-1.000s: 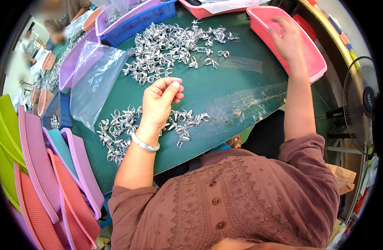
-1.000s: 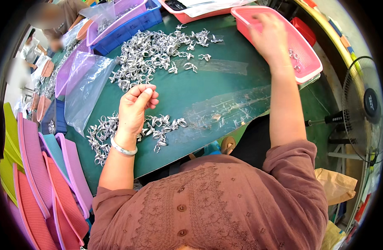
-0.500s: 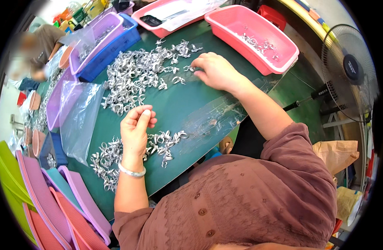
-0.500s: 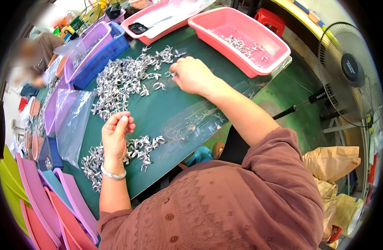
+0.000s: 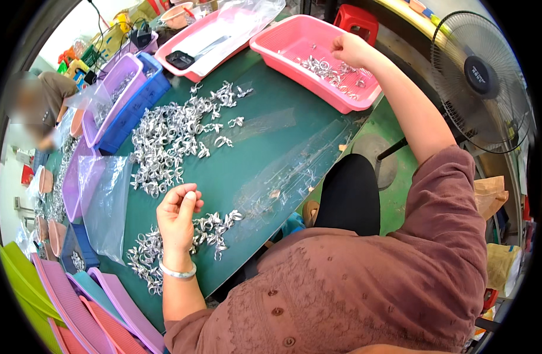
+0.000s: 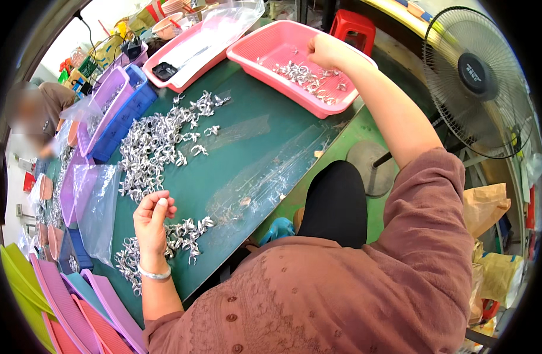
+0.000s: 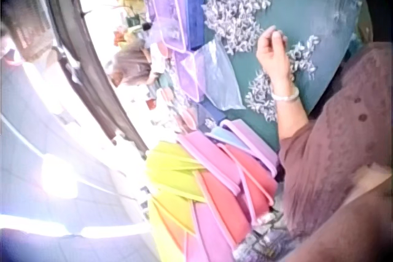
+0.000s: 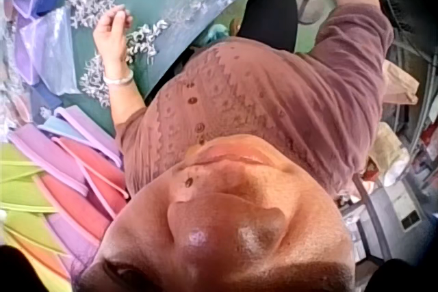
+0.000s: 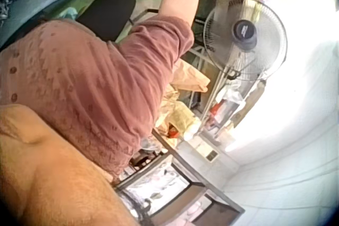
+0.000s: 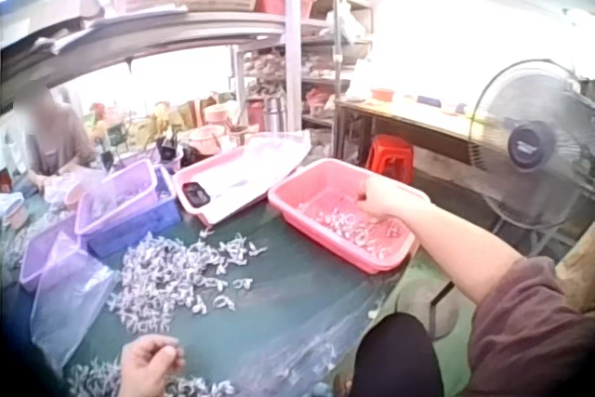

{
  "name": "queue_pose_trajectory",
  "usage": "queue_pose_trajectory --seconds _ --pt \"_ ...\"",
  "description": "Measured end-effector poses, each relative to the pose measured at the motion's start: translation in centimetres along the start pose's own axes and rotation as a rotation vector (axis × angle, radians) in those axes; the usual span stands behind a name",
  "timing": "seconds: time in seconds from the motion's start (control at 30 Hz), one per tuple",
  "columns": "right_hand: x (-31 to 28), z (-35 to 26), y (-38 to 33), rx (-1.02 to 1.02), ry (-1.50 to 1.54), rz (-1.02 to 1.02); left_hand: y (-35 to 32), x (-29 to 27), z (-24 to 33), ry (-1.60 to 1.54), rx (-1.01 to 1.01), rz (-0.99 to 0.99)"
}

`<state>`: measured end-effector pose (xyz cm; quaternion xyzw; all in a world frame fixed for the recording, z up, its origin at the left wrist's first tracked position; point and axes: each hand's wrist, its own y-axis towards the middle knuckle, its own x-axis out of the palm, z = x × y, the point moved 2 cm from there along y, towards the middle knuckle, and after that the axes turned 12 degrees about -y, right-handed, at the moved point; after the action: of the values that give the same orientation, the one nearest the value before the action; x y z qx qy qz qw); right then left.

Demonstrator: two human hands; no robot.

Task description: The person sorts small metal components by hand on a workstation desk, picking them up from a pile and placing them into a pink plastic tray.

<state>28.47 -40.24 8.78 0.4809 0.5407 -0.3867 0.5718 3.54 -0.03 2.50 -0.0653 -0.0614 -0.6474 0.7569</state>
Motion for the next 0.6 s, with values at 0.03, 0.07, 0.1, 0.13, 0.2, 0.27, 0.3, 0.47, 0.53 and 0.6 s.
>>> queue_pose_trajectory --seconds 0.03,0.07,0.1,0.13,0.2,0.27,0.3,0.47,0.53,0.6 --pt "0.7 0.6 0.4 0.034 0.059 -0.062 0.0 0.2 0.1 0.027 -0.007 -0.004" --pt "1.3 1.1 0.8 0.068 0.119 -0.124 0.0 0.7 0.5 0.073 -0.011 -0.022" --pt "1.9 1.6 1.2 0.101 0.179 -0.186 0.0 1.2 0.9 0.112 -0.026 -0.041" --pt "2.6 1.5 1.6 0.089 0.203 -0.203 -0.1 1.6 1.2 0.150 -0.028 -0.058" --pt "3.1 1.0 2.1 0.040 0.140 -0.224 0.0 2.4 1.8 0.209 -0.036 -0.096" --pt "3.8 1.0 2.8 -0.034 0.039 -0.204 0.1 3.4 2.1 0.229 -0.032 -0.119" --pt "3.9 1.3 2.9 -0.041 0.046 -0.204 0.2 3.9 2.3 0.239 -0.031 -0.132" --pt "2.0 1.5 2.0 -0.039 0.200 -0.205 1.2 5.9 1.7 0.297 -0.081 -0.196" --pt "1.9 2.1 1.7 -0.039 0.274 -0.199 1.7 6.8 1.4 0.312 -0.098 -0.226" --pt "1.5 1.9 0.8 -0.116 0.277 -0.180 2.2 7.6 0.8 0.357 -0.085 -0.269"
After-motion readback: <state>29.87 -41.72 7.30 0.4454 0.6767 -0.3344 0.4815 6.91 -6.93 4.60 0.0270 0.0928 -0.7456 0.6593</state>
